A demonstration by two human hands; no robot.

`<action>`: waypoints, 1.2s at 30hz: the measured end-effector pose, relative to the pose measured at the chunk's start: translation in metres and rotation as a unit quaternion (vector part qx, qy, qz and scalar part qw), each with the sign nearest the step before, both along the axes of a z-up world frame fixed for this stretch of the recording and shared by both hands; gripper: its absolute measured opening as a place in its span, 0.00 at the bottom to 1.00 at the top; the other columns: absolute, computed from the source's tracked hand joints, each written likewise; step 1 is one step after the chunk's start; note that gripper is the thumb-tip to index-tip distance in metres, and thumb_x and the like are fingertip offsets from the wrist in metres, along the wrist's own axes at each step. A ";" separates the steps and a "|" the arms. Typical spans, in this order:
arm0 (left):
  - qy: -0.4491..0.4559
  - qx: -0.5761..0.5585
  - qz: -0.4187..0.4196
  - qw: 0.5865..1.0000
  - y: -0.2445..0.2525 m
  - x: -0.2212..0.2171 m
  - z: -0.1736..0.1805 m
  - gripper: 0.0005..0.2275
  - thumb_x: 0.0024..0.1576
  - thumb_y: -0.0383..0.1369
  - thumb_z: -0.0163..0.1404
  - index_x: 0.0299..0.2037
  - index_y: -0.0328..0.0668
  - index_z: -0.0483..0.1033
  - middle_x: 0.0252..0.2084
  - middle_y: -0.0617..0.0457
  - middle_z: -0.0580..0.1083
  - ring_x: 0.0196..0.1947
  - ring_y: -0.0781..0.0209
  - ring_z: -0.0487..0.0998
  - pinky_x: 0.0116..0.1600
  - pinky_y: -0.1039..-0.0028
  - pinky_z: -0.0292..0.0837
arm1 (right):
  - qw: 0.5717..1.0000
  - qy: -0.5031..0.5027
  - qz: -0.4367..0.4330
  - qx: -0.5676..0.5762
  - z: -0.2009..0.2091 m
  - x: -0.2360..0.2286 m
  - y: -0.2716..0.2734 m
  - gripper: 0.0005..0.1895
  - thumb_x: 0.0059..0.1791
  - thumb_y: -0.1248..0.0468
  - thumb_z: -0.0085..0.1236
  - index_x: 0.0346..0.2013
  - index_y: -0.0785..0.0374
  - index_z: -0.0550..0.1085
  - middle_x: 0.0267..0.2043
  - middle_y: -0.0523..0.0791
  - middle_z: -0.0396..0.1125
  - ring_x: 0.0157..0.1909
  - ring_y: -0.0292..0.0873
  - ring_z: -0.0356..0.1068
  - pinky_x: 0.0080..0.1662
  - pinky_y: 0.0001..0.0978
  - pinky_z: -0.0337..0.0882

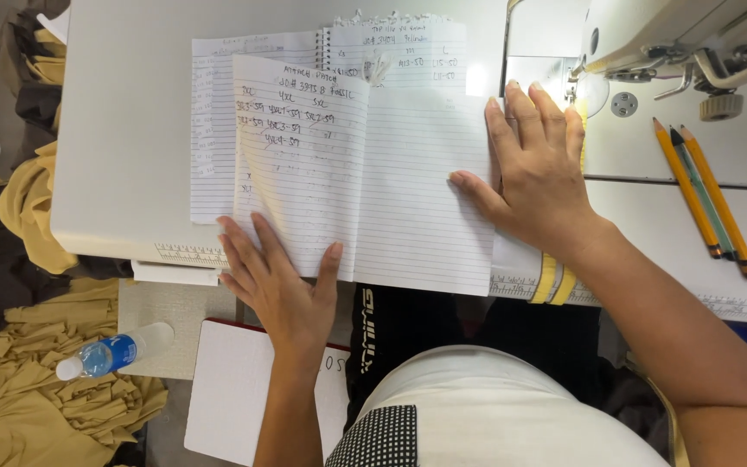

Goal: The person opens a red notebook and flips through several pages of handwritten notes. They then use a green pen to write additional entries on a lined page. The person continues to flip pages and write in the notebook throughout the clip.

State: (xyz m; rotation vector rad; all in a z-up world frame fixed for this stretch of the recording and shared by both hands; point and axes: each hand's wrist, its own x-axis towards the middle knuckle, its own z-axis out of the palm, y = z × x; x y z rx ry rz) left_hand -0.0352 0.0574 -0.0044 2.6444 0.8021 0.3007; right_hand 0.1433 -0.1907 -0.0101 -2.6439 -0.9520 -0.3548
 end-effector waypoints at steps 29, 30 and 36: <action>-0.114 0.085 -0.276 0.950 -0.083 0.006 0.014 0.30 0.65 0.58 0.48 0.76 0.67 0.58 0.81 0.44 0.44 0.79 0.20 0.40 0.68 0.19 0.54 | 0.967 0.114 0.055 0.223 0.008 -0.012 0.000 0.17 0.49 0.73 0.46 0.53 0.67 0.68 0.38 0.48 0.65 0.38 0.50 0.62 0.46 0.42 0.62; -0.166 0.074 -0.342 0.922 -0.090 0.010 0.013 0.24 0.66 0.48 0.54 0.71 0.58 0.66 0.78 0.45 0.50 0.78 0.25 0.43 0.72 0.26 0.42 | 0.957 0.135 0.056 0.249 0.011 -0.012 0.002 0.14 0.50 0.73 0.48 0.51 0.68 0.70 0.39 0.48 0.66 0.38 0.46 0.62 0.45 0.38 0.64; -0.314 0.078 -0.428 0.844 -0.105 0.020 0.007 0.09 0.65 0.26 0.50 0.53 0.37 0.79 0.60 0.42 0.72 0.55 0.45 0.77 0.65 0.43 0.70 | 0.942 0.159 0.072 0.286 -0.002 -0.002 -0.005 0.05 0.53 0.76 0.51 0.41 0.69 0.74 0.36 0.49 0.65 0.36 0.46 0.65 0.41 0.37 0.68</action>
